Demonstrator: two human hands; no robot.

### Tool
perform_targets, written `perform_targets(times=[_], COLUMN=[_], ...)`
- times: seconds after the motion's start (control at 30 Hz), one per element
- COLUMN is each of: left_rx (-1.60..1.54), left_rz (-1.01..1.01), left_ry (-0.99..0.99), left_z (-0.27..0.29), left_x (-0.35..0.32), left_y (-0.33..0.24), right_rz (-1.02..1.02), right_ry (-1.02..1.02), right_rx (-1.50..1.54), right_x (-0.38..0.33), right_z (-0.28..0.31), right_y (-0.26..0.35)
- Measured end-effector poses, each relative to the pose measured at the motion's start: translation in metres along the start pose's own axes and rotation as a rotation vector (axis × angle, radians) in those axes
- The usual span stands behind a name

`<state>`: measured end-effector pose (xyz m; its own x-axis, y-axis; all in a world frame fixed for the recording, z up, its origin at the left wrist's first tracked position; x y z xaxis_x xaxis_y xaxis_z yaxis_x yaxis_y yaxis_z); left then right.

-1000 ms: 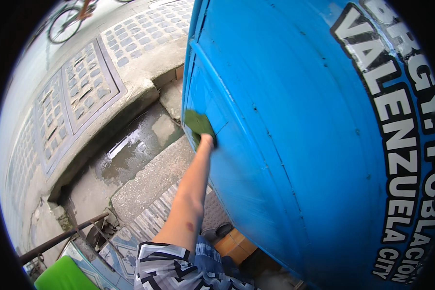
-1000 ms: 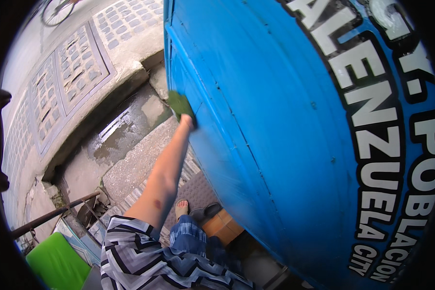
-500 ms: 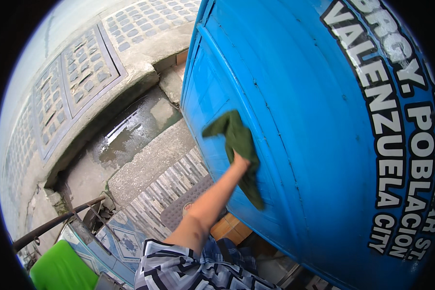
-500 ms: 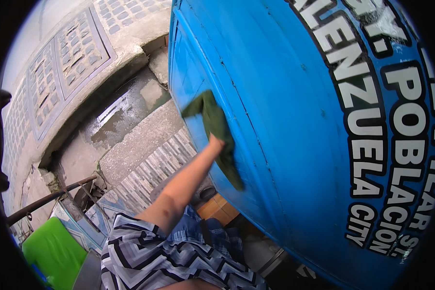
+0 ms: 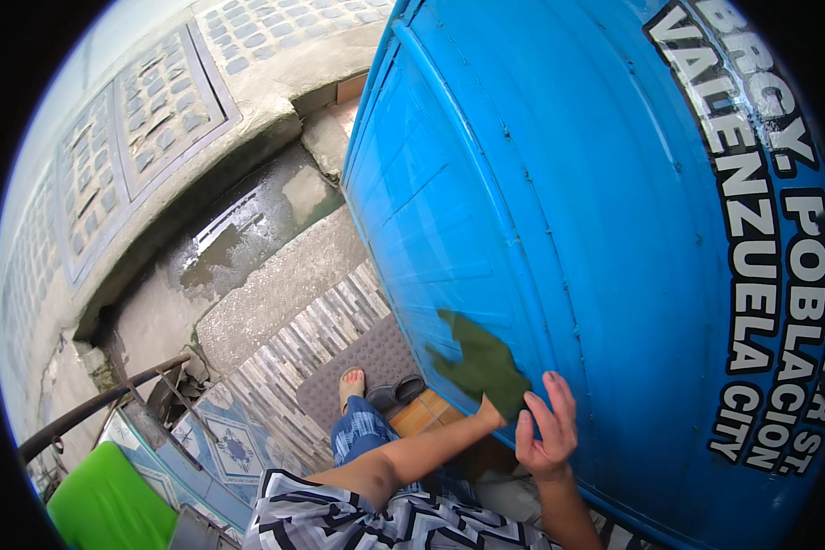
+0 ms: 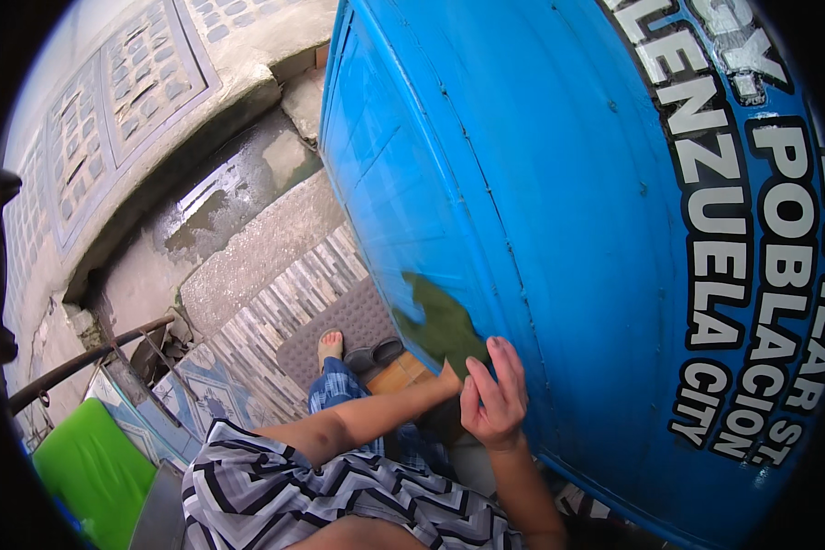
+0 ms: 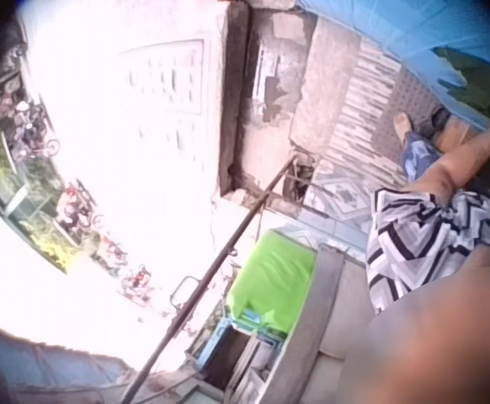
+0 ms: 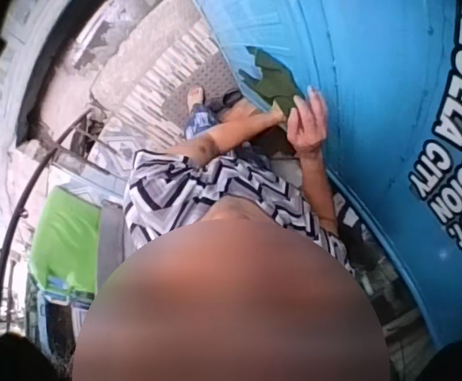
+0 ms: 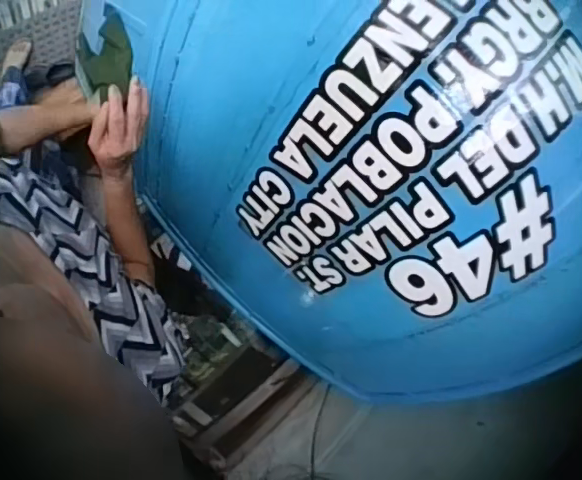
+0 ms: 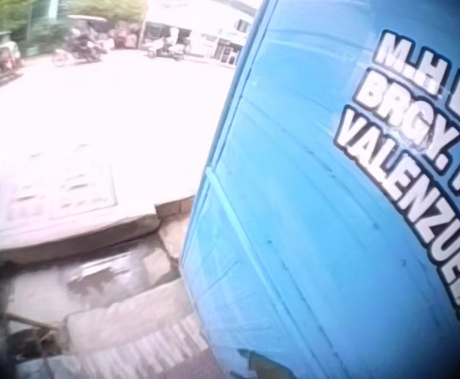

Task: The person washes a green cloth at a sink, then wipes the interior glass door and the exterior blue metal door with the cloth. The person moves between the interior and exterior of the shop while cleaning.

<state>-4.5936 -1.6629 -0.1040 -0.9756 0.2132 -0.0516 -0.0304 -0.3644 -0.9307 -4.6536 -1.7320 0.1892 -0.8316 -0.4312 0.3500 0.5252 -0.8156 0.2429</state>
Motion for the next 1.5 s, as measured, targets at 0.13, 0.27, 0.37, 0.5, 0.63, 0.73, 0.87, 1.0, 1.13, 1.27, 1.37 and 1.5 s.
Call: perform_targets(times=[0.13, 0.27, 0.37, 0.5, 0.63, 0.73, 0.87, 1.0, 1.13, 1.27, 1.37, 1.5], left_rx=[-0.438, -0.363, -1.914, -0.821, -0.283, 0.251, -0.665, -1.064, -2.076, -1.869, -1.594, -1.614], left_rz=[-0.030, -0.062, 0.657, 0.332, -0.058, -0.208, 0.160, 0.215, 0.311, 0.398, 0.788, 0.965], left_ry=[0.322, 0.518, 0.544, 0.576, 0.473, 0.275, 0.396, 0.240, 0.309, 0.201, 0.204, 0.177], left_z=[0.081, 0.165, 0.205, 0.257, 0.282, 0.294, 0.314, 0.343, 0.375, 0.398, 0.410, 0.423], left_x=[-0.016, 0.014, 0.024, 0.020, 0.011, 0.000, -0.006, 0.007, 0.008, -0.014, -0.046, -0.091], left_y=[0.008, 0.028, 0.029, 0.004, -0.048, -0.072, -0.059, -0.030, -0.003, 0.034, 0.078, 0.103], right_rz=[-0.352, -0.799, -1.112, -1.402, -1.273, -0.939, -0.523, -1.142, -0.920, -0.589, -0.972, -0.819], right_ry=[0.032, -0.179, -0.178, -0.127, -0.355, -0.241, 0.057, 0.029, 0.212, 0.580, 0.629, 0.728], right_rx=[0.250, 0.717, 0.965, 1.251, 1.946, 2.576, 1.769, 1.985, 1.932, 1.498, 1.356, 1.250], right_x=[-0.035, -0.074, -0.085, -0.075, -0.037, 0.002, 0.039, 0.037, 0.035, 0.046, 0.048, 0.045], right_z=[-0.022, -0.047, -0.075, -0.114, -0.154, -0.172, -0.195, -0.200, -0.177, -0.156, -0.147, -0.150], right_y=[-0.007, -0.011, -0.011, 0.000, 0.014, 0.015, 0.020, 0.036, 0.038, 0.026, 0.014, 0.009])
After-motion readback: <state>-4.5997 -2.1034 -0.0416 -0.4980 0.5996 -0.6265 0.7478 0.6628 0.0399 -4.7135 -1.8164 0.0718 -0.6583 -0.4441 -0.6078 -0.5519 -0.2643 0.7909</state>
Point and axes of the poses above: each hand's wrist, its own x-axis towards the middle knuckle, its own z-axis out of the back of the hand, y = z × x, the point moved 3 cm from there along x, towards the middle knuckle, and after that the axes turned 12 degrees about z, right-handed, at the moved point
